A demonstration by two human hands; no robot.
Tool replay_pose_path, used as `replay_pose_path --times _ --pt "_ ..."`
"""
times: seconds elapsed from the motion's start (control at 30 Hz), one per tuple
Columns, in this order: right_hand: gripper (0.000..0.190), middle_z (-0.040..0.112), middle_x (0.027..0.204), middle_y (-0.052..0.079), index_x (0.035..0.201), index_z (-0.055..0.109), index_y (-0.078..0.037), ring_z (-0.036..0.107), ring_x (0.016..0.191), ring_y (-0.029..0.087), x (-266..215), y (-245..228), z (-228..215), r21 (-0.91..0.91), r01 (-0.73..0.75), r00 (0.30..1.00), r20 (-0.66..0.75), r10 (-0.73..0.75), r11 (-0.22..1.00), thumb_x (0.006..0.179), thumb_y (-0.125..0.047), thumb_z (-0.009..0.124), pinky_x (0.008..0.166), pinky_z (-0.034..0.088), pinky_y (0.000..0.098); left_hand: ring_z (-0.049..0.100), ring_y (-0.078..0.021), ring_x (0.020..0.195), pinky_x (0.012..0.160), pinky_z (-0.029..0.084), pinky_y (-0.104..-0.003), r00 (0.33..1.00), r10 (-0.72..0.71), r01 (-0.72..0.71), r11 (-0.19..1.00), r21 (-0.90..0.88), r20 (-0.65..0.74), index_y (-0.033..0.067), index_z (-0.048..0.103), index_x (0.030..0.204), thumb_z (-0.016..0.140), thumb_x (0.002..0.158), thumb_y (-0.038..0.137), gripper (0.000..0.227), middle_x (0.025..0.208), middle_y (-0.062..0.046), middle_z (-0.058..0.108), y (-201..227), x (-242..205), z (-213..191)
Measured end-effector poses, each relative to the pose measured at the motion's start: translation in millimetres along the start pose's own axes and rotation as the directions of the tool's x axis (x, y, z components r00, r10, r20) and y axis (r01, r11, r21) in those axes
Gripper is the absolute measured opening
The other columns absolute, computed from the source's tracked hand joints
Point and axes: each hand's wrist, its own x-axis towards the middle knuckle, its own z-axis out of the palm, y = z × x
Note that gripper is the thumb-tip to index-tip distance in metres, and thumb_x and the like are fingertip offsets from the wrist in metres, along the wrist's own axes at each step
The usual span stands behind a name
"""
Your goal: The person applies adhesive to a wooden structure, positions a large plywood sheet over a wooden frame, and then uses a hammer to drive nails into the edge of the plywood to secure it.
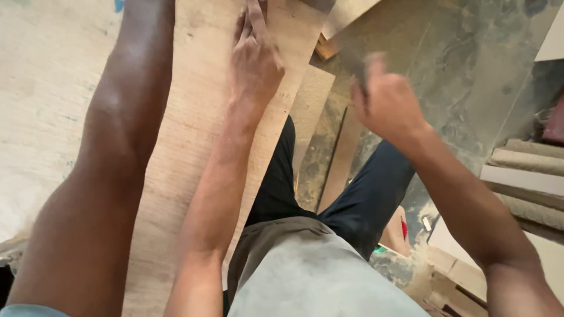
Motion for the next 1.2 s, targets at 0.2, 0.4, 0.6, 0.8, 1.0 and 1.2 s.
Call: replay_pose_path --times 0.2,0.4,0.6,0.8,1.0,1.2 --pt "0.021 0.065 0.075 0.020 0.124 0.050 0.006 0.069 0.065 0.034 -24 6 -26 0.238 0.025 0.960 -0.278 0.043 0.971 0.116 -0.011 0.059 0.055 0.050 0.0412 0.048 -0.0386 0.144 0.127 0.029 -0.041 1.000 -0.013 0.013 1.000 -0.005 0.005 -0.0128 0.012 0.151 0.054 0.096 -0.002 0.070 0.153 -0.025 0.050 2 -1 2" --pt "0.032 0.060 0.069 0.019 0.120 0.049 0.004 0.063 0.064 0.038 -4 9 13 -0.016 0.022 0.999 0.036 -0.021 1.000 0.103 -0.015 0.068 0.060 0.050 0.0457 0.050 -0.0396 0.140 0.123 0.033 -0.042 1.000 -0.011 0.011 1.000 -0.013 -0.002 -0.0118 0.020 0.146 0.055 0.096 -0.002 0.062 0.147 -0.025 0.053 1 2 5" --pt "0.031 0.064 0.070 0.019 0.122 0.041 0.013 0.069 0.061 0.036 -22 -12 -36 0.291 0.013 0.949 -0.304 0.079 0.957 0.106 -0.009 0.057 0.054 0.050 0.0482 0.052 -0.0405 0.136 0.119 0.036 -0.043 1.000 -0.010 0.010 1.000 -0.015 -0.004 -0.0107 0.028 0.141 0.056 0.097 -0.002 0.053 0.141 -0.026 0.055 0 -1 3" --pt "0.038 0.065 0.070 0.026 0.121 0.048 0.014 0.066 0.060 0.043 1 22 35 -0.020 -0.113 0.988 0.108 0.114 0.993 0.098 -0.011 0.065 0.055 0.053 0.0518 0.054 -0.0414 0.131 0.115 0.039 -0.044 1.000 -0.020 0.020 1.000 -0.015 -0.007 -0.0097 0.036 0.136 0.056 0.097 -0.002 0.045 0.135 -0.026 0.058 2 4 2" --pt "0.032 0.063 0.073 0.028 0.118 0.049 0.008 0.065 0.071 0.049 -6 36 37 0.051 -0.046 0.998 0.049 0.044 0.998 0.102 -0.013 0.067 0.065 0.051 0.0561 0.056 -0.0424 0.127 0.111 0.042 -0.046 0.999 -0.037 0.037 0.999 -0.023 0.001 -0.0087 0.043 0.131 0.057 0.097 -0.002 0.037 0.129 -0.026 0.061 3 1 2" --pt "0.029 0.064 0.083 0.027 0.128 0.049 0.004 0.066 0.080 0.048 -15 14 25 0.203 0.054 0.984 -0.180 -0.017 0.978 0.110 -0.010 0.067 0.069 0.051 0.0523 0.058 -0.0433 0.123 0.107 0.046 -0.047 0.998 -0.067 0.068 0.997 -0.034 0.009 -0.0077 0.051 0.126 0.058 0.098 -0.002 0.029 0.124 -0.026 0.063 0 -2 2"
